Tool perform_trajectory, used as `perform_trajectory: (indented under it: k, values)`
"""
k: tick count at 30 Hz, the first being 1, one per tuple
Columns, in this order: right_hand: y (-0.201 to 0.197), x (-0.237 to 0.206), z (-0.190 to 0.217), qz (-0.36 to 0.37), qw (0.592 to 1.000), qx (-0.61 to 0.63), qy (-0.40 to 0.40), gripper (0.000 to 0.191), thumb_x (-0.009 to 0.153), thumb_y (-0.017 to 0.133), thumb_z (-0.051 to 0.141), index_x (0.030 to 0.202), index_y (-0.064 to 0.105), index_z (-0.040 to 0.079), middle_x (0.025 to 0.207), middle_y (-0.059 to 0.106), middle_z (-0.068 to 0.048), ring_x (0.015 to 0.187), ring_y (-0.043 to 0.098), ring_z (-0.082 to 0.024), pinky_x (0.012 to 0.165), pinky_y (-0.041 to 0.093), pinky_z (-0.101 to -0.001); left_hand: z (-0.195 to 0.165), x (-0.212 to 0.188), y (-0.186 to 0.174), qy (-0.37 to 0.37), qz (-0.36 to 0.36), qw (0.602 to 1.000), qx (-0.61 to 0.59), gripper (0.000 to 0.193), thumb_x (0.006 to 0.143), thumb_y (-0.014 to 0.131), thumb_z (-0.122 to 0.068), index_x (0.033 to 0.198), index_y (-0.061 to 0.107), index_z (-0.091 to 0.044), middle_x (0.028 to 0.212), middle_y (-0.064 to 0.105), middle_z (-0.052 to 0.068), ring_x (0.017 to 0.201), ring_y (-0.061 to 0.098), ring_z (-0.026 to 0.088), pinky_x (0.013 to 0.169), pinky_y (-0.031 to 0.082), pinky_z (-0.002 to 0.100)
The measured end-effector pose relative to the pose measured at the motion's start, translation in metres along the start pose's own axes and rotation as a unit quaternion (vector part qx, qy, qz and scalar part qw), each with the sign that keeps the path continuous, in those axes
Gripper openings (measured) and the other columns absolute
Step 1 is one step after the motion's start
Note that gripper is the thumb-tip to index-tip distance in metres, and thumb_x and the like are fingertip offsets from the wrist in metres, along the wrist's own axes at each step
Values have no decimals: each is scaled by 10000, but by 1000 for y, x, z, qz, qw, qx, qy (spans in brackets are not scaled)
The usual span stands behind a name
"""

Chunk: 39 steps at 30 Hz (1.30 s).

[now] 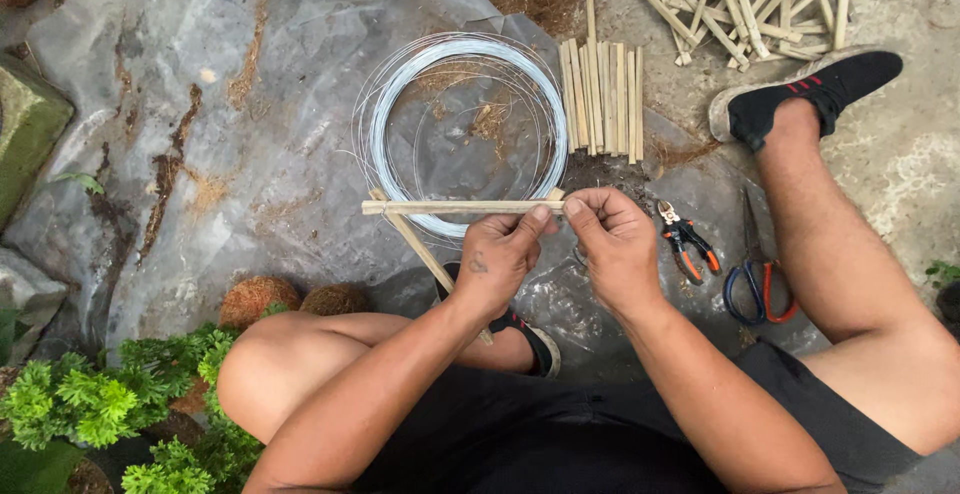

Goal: The person sits on the ground and assembles a frame from short bamboo sticks, holding crossed sticks together and wrapping them with thin wire. They use pliers to cut and twist the wire at the joints, building up a triangular lattice of tied sticks.

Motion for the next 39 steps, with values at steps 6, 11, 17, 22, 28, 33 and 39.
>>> perform_trajectory:
  k: [6, 11, 17, 22, 28, 33, 39]
  values:
    - [-3, 1, 1, -5, 999, -25, -35, 148, 1028, 630, 174, 1107, 640, 50, 837, 608, 41, 664, 443, -10, 552, 343, -181, -5, 0, 0, -23, 1, 999, -46, 250, 970, 658, -270, 949, 742, -35, 675, 615, -30, 498, 389, 60, 444, 298, 263]
    - [-14, -1, 2, 13, 994, 75, -82, 136, 1109, 525, 209, 1129, 556, 78, 870, 599, -16, 646, 405, -31, 560, 335, -191, -6, 4, -4, -5, -19, 1000, -13, 340, 1026, 676, -296, 974, 750, 32, 725, 617, 41, 529, 431, 68, 462, 342, 263]
    - [-6, -11, -9, 88, 988, 116, -49, 159, 1035, 614, 39, 1149, 676, -52, 960, 617, -45, 817, 528, -99, 731, 439, -236, -2, 7, -3, -2, -15, 998, -53, 305, 970, 680, -284, 1086, 727, -7, 878, 742, 62, 540, 494, 79, 477, 395, 253]
    - [-3, -14, -14, 38, 990, 133, -9, 155, 966, 660, -32, 1115, 694, -53, 972, 700, -100, 809, 616, -145, 736, 504, -273, -2, 6, -2, 13, -3, 999, -45, 329, 995, 670, -295, 1079, 725, 18, 907, 738, 67, 557, 506, 80, 487, 406, 253]
    - [-8, -13, -22, 49, 982, 184, -4, 133, 976, 680, -18, 1107, 688, -43, 922, 700, -102, 807, 637, -160, 757, 526, -282, 2, 6, -2, 9, 4, 999, -38, 316, 986, 658, -298, 1080, 718, -3, 896, 713, 43, 541, 480, 70, 462, 373, 251]
    - [-10, -13, -29, 46, 981, 187, 26, 126, 965, 694, -15, 1090, 687, -30, 912, 696, -95, 774, 630, -163, 723, 513, -283, 4, 5, -2, 3, 11, 998, -65, 300, 991, 675, -274, 1071, 708, 14, 875, 697, 42, 551, 474, 65, 470, 371, 255]
    - [-6, -9, -30, 66, 967, 232, 88, 73, 960, 684, 8, 1028, 665, -10, 867, 684, -83, 739, 621, -160, 695, 514, -298, 2, 3, -1, 5, 12, 998, -58, 303, 988, 686, -259, 1082, 722, 26, 812, 659, 14, 548, 467, 60, 466, 360, 251]
Point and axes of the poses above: each hand's wrist, its own x-axis towards the middle knuckle, its own y-axis out of the palm, z = x × y, the point moved 2 cm from there along x, towards the middle knuckle
